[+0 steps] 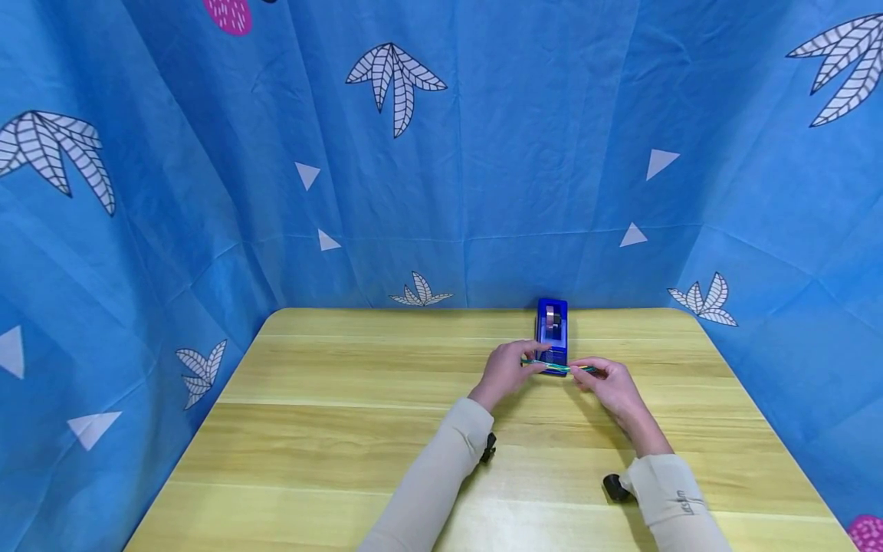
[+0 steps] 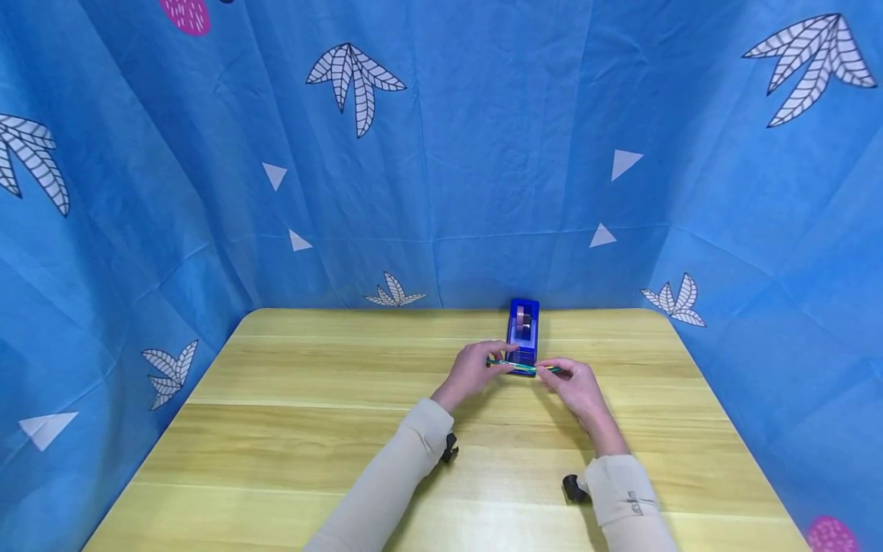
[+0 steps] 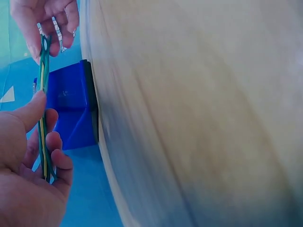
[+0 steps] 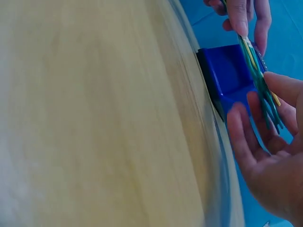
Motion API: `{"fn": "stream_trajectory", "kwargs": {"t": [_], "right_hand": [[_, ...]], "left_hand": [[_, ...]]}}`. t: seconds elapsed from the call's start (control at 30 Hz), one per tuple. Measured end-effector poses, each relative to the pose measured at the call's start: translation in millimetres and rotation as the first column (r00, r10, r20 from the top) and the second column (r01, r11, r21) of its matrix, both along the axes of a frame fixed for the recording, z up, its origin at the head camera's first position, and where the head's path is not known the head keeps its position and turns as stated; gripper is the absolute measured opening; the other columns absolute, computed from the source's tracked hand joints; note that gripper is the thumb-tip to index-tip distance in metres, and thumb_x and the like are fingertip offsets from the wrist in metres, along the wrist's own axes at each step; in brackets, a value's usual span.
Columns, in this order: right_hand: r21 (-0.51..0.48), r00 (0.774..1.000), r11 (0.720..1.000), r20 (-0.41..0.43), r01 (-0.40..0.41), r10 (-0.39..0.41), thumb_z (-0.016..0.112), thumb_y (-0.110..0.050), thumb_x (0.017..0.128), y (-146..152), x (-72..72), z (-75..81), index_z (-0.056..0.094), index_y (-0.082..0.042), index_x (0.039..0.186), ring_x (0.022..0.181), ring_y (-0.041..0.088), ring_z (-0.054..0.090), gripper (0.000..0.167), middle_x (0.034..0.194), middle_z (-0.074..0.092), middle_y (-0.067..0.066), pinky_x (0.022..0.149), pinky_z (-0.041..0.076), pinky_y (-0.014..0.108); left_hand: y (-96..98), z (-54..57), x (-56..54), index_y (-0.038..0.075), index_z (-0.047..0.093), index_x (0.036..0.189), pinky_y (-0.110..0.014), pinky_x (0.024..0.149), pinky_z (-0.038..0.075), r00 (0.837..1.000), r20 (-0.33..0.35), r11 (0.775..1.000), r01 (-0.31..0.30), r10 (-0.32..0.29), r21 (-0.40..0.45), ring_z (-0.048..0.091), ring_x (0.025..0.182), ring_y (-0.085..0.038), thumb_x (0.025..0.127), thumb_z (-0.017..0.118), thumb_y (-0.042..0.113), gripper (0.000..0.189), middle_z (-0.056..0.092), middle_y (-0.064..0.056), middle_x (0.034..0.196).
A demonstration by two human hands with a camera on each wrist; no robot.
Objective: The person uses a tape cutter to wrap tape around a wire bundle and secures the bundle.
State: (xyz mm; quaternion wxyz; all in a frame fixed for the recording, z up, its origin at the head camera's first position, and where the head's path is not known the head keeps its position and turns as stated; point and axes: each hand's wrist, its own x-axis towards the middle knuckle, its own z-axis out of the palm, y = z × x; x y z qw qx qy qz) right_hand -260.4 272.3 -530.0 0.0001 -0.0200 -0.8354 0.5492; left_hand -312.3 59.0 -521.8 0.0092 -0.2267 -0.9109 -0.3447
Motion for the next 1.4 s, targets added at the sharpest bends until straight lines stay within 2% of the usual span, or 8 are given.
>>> {"fn": "stream_trajectory", "kwargs": {"t": [0.1, 0.2, 0.27, 0.37, 0.5, 0.7, 0.83, 1.4], "right_hand": [[0.174, 0.992, 0.984, -0.123, 0.023, -0.002, 0.069, -0.027, 0.102, -3, 0.5, 1.6, 0.073, -0.002, 0.123, 0.115, 0.033, 0.065, 0.034, 0.127, 0.069, 0.022, 0.104, 0.050, 0.046], [0.291, 0.959, 0.954, -0.283, 0.077, 0.009, 0.072, -0.020, 0.099, -10, -1.2, 3.9, 0.075, -0.002, 0.116, 0.121, 0.043, 0.061, 0.026, 0.123, 0.070, 0.024, 0.109, 0.043, 0.061], [0.344, 0.931, 0.932, -0.365, 0.118, 0.017, 0.073, -0.017, 0.098, -16, -2.5, 6.1, 0.077, -0.002, 0.113, 0.116, 0.044, 0.062, 0.021, 0.116, 0.072, 0.023, 0.105, 0.044, 0.064], [0.410, 0.896, 0.894, -0.443, 0.182, 0.021, 0.073, -0.014, 0.096, -24, -3.8, 8.4, 0.078, -0.003, 0.108, 0.100, 0.039, 0.069, 0.017, 0.106, 0.074, 0.019, 0.090, 0.053, 0.058], [0.471, 0.879, 0.853, -0.476, 0.225, 0.031, 0.073, -0.015, 0.096, -31, -4.7, 10.6, 0.077, -0.005, 0.106, 0.086, 0.033, 0.071, 0.014, 0.097, 0.073, 0.013, 0.077, 0.055, 0.052], [0.437, 0.915, 0.889, -0.399, 0.138, 0.055, 0.071, -0.016, 0.099, -34, -8.1, 8.5, 0.075, -0.008, 0.106, 0.089, 0.031, 0.072, 0.012, 0.095, 0.077, 0.010, 0.082, 0.056, 0.052], [0.406, 0.923, 0.906, -0.381, 0.119, 0.049, 0.070, -0.015, 0.100, -33, -10.1, 5.0, 0.075, -0.010, 0.108, 0.091, 0.031, 0.074, 0.011, 0.093, 0.078, 0.009, 0.084, 0.055, 0.052], [0.378, 0.865, 0.905, -0.501, 0.195, 0.023, 0.084, -0.013, 0.088, -37, -17.3, -1.6, 0.083, -0.007, 0.101, 0.083, 0.032, 0.076, 0.014, 0.097, 0.080, 0.014, 0.072, 0.059, 0.049]], "left_hand": [[-0.1, -1.3, -0.5, 0.037, 0.067, 0.136, -0.020, 0.078, 0.047, 1.000, 0.006, 1.000, 0.000, 0.000, 0.004, 0.059, 0.089, 0.000, 0.094, 0.076, 0.033, 0.043, 0.072, 0.013, 0.106], [-0.6, -2.8, -1.3, 0.038, 0.067, 0.136, -0.020, 0.078, 0.046, 1.000, 0.012, 1.000, 0.001, -0.001, 0.010, 0.059, 0.089, 0.000, 0.094, 0.076, 0.032, 0.043, 0.072, 0.012, 0.104], [-0.8, -3.8, -1.7, 0.037, 0.067, 0.136, -0.020, 0.077, 0.046, 1.000, 0.016, 1.000, 0.001, -0.001, 0.020, 0.060, 0.090, 0.000, 0.095, 0.076, 0.032, 0.042, 0.072, 0.012, 0.104], [-1.2, -4.7, -1.9, 0.036, 0.068, 0.135, -0.020, 0.079, 0.048, 1.000, 0.013, 0.999, 0.004, -0.004, 0.036, 0.061, 0.092, -0.001, 0.095, 0.076, 0.030, 0.042, 0.073, 0.011, 0.106], [-1.8, -5.0, -2.1, 0.035, 0.069, 0.134, -0.021, 0.081, 0.049, 1.000, 0.018, 0.999, 0.004, -0.005, 0.050, 0.063, 0.093, -0.002, 0.094, 0.076, 0.030, 0.041, 0.074, 0.010, 0.107], [-2.3, -6.9, -3.7, 0.035, 0.069, 0.134, -0.019, 0.075, 0.046, 1.000, 0.003, 0.998, 0.011, -0.011, 0.058, 0.065, 0.094, -0.004, 0.094, 0.076, 0.029, 0.041, 0.076, 0.008, 0.110], [-2.1, -8.2, -4.5, 0.035, 0.070, 0.134, -0.018, 0.074, 0.045, 1.000, -0.007, 0.998, 0.014, -0.013, 0.059, 0.066, 0.094, -0.004, 0.094, 0.076, 0.030, 0.041, 0.076, 0.008, 0.112], [-1.7, -7.3, -3.0, 0.033, 0.072, 0.131, -0.018, 0.070, 0.046, 0.999, 0.041, 0.992, 0.000, -0.005, 0.127, 0.067, 0.095, -0.007, 0.094, 0.077, 0.026, 0.039, 0.076, 0.004, 0.115]]}}
